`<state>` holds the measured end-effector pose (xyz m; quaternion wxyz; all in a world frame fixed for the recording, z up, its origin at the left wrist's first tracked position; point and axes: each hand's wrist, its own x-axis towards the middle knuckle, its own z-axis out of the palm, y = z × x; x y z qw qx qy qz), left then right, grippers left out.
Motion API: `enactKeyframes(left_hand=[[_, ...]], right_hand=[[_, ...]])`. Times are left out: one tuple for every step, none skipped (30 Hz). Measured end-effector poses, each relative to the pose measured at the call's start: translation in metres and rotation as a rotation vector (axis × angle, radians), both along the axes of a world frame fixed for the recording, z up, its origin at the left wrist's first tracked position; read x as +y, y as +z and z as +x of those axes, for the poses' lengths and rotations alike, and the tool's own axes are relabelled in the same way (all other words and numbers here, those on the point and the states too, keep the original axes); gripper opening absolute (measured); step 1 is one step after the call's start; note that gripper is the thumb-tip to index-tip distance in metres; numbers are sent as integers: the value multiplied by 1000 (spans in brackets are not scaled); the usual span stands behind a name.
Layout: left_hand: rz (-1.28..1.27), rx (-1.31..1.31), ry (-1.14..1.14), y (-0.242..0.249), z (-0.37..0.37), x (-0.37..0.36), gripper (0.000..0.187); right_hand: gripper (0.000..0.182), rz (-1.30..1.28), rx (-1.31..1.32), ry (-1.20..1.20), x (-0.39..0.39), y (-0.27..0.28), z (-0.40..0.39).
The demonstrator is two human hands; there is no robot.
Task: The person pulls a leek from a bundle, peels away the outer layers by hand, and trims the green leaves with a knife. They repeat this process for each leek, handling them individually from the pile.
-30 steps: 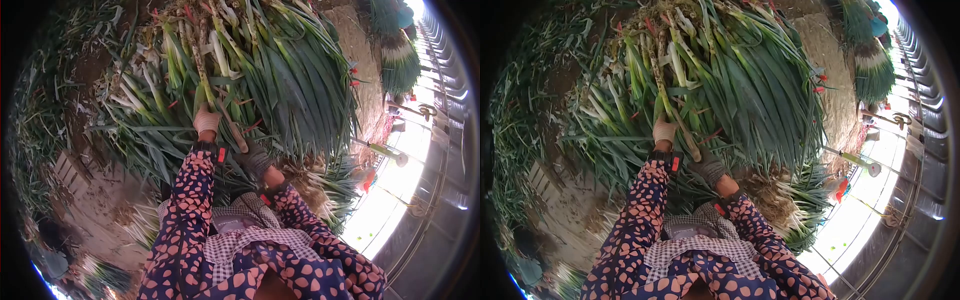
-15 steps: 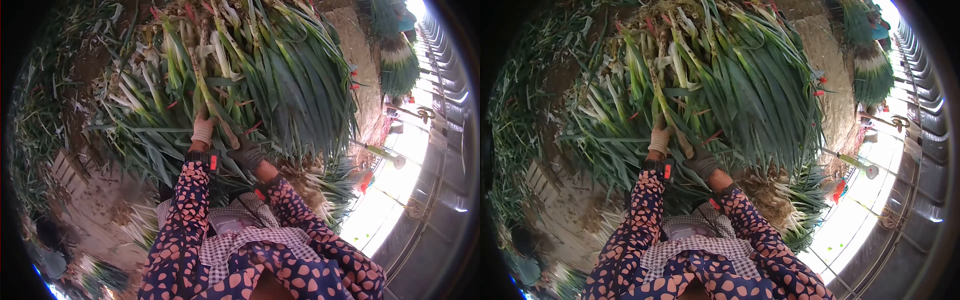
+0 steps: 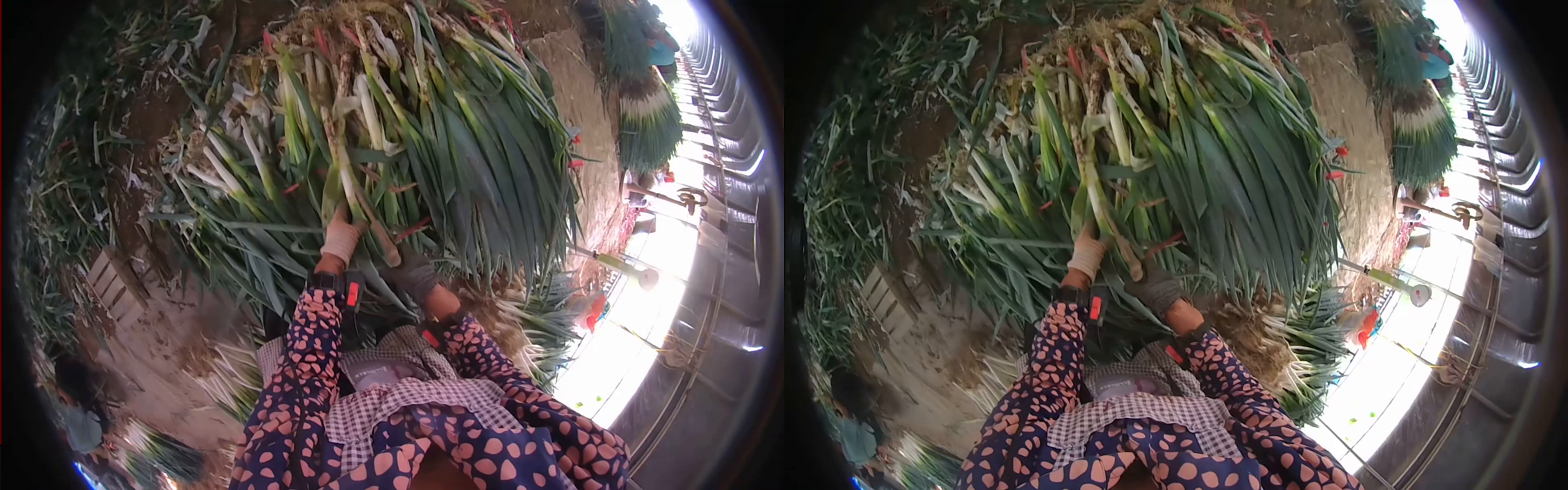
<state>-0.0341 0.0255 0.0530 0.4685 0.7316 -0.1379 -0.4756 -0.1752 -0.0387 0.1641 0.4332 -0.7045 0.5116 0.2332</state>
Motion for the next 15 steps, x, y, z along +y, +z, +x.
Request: enactKeyframes(left_hand=[[38, -33, -24, -5, -2, 2, 56], [25, 45, -4, -10, -2, 3, 56], [-8, 162, 14, -17, -3, 7, 56], [-40, 279, 30, -21, -3, 10, 56], [-72, 399, 43, -26, -3, 13, 57], [-48, 585, 147, 12, 7, 9, 56], [-86, 649, 208, 11, 7, 11, 56], [-125, 712, 270, 8, 9, 14, 56], [-163, 776, 334, 6, 10, 18, 56], [-120, 708, 281, 4, 11, 19, 53], [-110, 725, 324, 2, 9, 19, 50], [-99, 743, 365, 6, 7, 18, 47], [-88, 760, 407, 8, 6, 19, 45], [-190, 735, 349, -13, -1, 25, 47], [-131, 703, 340, -14, 1, 24, 47]], right_hand=[[67, 2, -18, 11, -2, -4, 1], [69, 4, -36, 22, -4, -9, 2], [70, 5, -55, 32, -5, -13, 3], [68, 9, -59, 6, -9, -10, 11], [66, -4, -73, 47, -13, -12, 18], [65, -17, -87, 87, -16, -15, 25], [64, -50, -69, 103, -21, -16, 36], [62, -83, -52, 121, -25, -17, 48], [60, -114, -33, 140, -26, -18, 54], [60, -68, -60, 25, -28, -27, 49], [59, -73, -56, 89, -27, -33, 50], [58, -77, -51, 151, -24, -37, 52], [58, -75, -63, 151, -23, -40, 53], [58, -73, -75, 152, -23, -43, 54], [58, -66, -105, 94, -24, -43, 55]])
